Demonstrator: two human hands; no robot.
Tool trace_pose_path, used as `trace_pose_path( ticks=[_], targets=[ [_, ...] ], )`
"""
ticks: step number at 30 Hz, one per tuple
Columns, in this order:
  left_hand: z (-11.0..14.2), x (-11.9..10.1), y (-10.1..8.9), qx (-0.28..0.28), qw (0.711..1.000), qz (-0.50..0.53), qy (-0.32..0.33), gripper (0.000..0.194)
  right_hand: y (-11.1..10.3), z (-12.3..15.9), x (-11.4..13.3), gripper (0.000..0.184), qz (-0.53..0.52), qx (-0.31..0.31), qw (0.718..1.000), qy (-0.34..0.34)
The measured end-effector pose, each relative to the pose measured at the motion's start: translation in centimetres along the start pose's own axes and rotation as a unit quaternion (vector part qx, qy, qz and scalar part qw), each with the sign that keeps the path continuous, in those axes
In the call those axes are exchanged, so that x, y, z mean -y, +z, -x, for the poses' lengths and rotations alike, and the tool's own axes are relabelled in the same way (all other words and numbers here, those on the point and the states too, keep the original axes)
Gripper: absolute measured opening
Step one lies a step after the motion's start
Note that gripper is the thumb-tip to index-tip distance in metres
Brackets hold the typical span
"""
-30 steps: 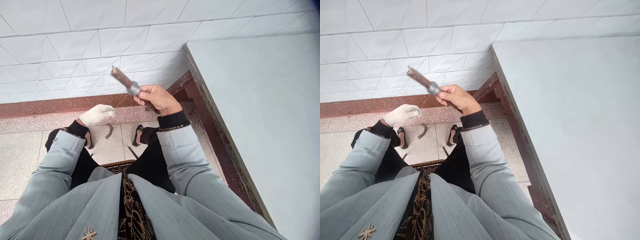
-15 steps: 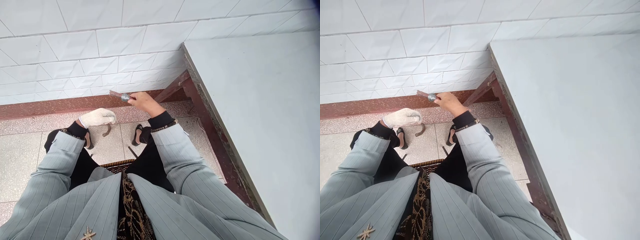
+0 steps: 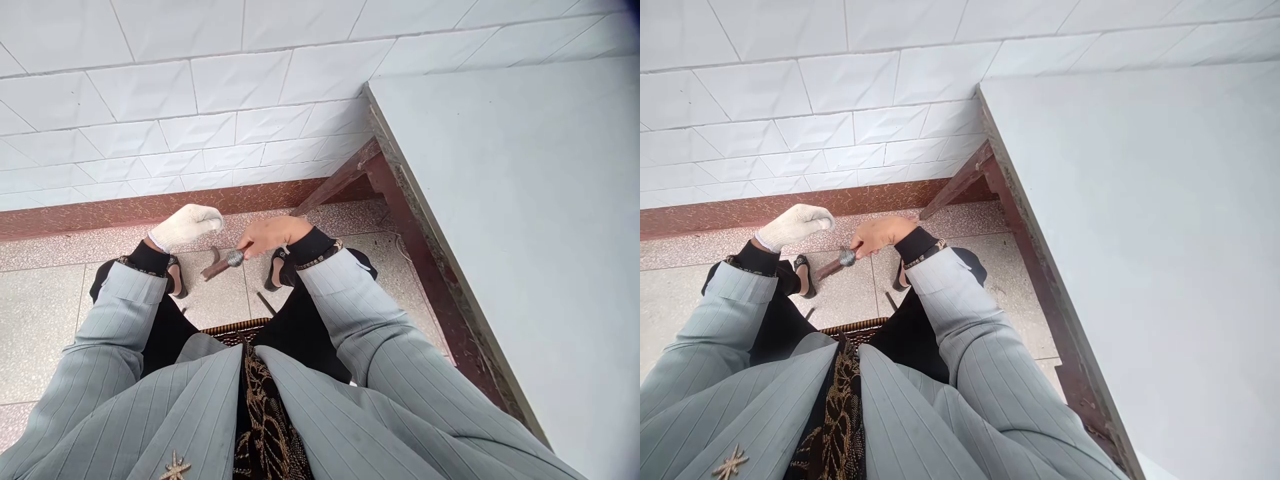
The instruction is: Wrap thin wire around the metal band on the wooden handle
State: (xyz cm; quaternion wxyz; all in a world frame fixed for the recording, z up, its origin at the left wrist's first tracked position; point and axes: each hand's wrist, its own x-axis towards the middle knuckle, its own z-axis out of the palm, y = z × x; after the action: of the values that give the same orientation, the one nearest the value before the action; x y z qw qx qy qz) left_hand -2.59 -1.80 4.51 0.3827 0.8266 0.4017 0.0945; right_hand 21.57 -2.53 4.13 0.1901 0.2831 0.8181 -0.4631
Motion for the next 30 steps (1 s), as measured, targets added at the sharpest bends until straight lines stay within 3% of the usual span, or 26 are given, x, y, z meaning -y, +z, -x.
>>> trace_pose_path(
  ticks=[2,4,5,8,10,12,16,22,26,30],
  targets=[
    [-0.1,0.1,-0.1,-0.010,1.000,0.000,-0.003,0.032,-0.3,1.1,-0.2,0.019,-0.073,-0.006,0.995,-0.068],
    [-0.1,0.2,-0.1,-0.024,1.000,0.010,-0.006,0.031,-0.7,2.5,-0.5,0.027,-0.157,-0.108,0.974,-0.123],
    [-0.1,0.1,-0.1,-0.027,0.999,0.018,-0.008,0.031,-0.9,3.2,-0.8,0.032,-0.208,-0.185,0.951,-0.136],
    [-0.2,0.1,0.2,-0.014,0.999,0.039,-0.016,0.029,-1.3,4.3,-1.3,0.041,-0.329,-0.434,0.833,-0.098],
    [-0.2,0.0,0.5,0.004,0.999,0.046,-0.012,0.029,-1.5,4.2,-1.7,0.043,-0.362,-0.517,0.774,-0.048],
    [-0.3,-0.1,0.7,0.022,0.998,0.051,0.008,0.030,-1.7,3.7,-2.2,0.044,-0.372,-0.539,0.756,-0.011],
    [-0.3,-0.2,0.9,0.048,0.997,0.049,0.038,0.033,-1.8,2.5,-3.4,0.035,-0.335,-0.544,0.768,0.044],
    [0.1,-0.6,0.7,0.062,0.997,0.040,0.030,0.034,-1.6,1.5,-4.3,0.020,-0.154,-0.484,0.843,0.177],
    [0.2,-0.8,0.7,0.054,0.998,0.028,0.027,0.033,-1.3,1.0,-3.4,0.025,0.022,-0.381,0.893,0.237],
    [0.3,-0.8,0.6,0.018,1.000,0.001,0.008,0.030,-0.7,0.0,-2.0,0.023,0.114,-0.213,0.945,0.219]
  ],
)
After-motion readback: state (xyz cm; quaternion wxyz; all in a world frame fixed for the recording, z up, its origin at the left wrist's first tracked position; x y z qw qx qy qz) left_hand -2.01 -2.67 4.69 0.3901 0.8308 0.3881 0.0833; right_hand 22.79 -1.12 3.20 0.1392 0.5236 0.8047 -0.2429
